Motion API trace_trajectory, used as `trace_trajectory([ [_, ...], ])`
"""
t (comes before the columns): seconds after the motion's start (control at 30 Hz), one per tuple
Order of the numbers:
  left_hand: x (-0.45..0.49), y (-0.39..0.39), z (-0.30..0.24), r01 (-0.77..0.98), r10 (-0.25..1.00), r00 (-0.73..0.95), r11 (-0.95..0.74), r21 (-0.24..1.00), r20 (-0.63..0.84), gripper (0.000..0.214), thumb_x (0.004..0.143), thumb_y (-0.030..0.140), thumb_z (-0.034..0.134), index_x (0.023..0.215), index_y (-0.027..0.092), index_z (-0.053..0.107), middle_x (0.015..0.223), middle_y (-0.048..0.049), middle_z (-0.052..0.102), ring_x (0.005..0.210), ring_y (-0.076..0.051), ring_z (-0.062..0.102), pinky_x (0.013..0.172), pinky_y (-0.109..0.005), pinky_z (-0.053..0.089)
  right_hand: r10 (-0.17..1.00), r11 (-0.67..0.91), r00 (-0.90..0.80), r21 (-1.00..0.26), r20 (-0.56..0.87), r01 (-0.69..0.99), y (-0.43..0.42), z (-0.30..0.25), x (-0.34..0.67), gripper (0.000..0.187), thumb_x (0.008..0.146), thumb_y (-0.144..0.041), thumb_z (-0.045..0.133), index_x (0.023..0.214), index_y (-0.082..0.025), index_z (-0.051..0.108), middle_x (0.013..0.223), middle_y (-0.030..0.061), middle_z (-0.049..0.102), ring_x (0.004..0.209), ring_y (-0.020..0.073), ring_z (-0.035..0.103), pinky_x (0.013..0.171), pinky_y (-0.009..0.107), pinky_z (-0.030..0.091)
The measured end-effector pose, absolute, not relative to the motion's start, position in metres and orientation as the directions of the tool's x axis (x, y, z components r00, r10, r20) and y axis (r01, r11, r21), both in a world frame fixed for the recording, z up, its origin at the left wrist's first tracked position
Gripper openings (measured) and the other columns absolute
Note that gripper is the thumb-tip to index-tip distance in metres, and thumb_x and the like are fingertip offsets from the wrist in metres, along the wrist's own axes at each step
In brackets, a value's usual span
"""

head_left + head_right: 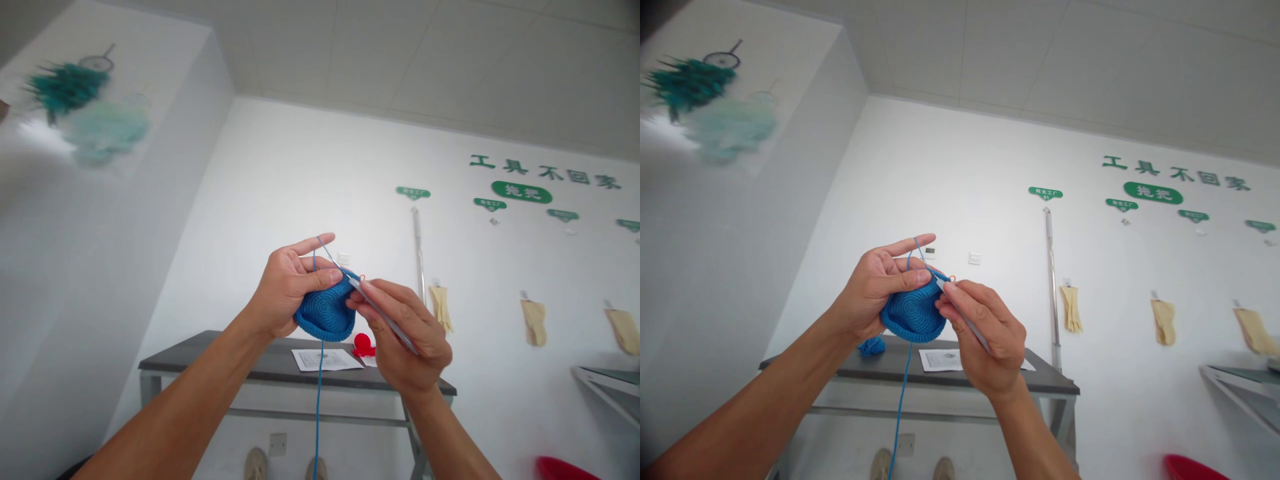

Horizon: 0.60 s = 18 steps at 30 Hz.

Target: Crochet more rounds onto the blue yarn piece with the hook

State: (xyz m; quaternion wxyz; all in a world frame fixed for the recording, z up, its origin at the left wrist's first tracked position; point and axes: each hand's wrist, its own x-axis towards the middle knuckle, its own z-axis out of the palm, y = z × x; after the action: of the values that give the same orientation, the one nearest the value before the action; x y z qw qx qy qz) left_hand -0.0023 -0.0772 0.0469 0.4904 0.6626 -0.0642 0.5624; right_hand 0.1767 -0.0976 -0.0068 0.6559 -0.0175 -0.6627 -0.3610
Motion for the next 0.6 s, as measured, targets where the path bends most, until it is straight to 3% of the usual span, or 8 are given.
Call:
trace_trajectory([
  [0.37, -0.005, -0.080, 0.049, -0.600, 0.463, 0.360, -0.550, 0.581, 0.810, 0.104, 0.059, 0.008, 0.099, 0.151, 0.000, 0.052, 0.071, -0.0022, 0.079, 0.061, -0.015, 0.069, 0.060, -0.025, 0.054, -0.470, 0.589, -0.357, 0.588, 0.807, 0.554, -0.114, -0.003, 0.196, 0.065, 0.088, 0.007, 0.075, 0.143, -0.028, 0.070, 0.117, 0.0086, 0.078, 0.102, 0.0205, 0.079, 0.084, 0.033, 0.073],
  [0.6, -0.006, -0.082, 0.051, -0.556, 0.482, 0.333, -0.594, 0.582, 0.810, 0.105, 0.056, 0.011, 0.100, 0.150, 0.000, 0.054, 0.071, -0.0031, 0.080, 0.061, -0.018, 0.070, 0.061, -0.028, 0.054, -0.456, 0.425, -0.470, 0.649, 0.756, 0.632, -0.123, 0.000, 0.204, 0.069, 0.090, 0.001, 0.076, 0.149, -0.031, 0.064, 0.111, 0.0077, 0.081, 0.093, 0.0228, 0.081, 0.083, 0.037, 0.072],
])
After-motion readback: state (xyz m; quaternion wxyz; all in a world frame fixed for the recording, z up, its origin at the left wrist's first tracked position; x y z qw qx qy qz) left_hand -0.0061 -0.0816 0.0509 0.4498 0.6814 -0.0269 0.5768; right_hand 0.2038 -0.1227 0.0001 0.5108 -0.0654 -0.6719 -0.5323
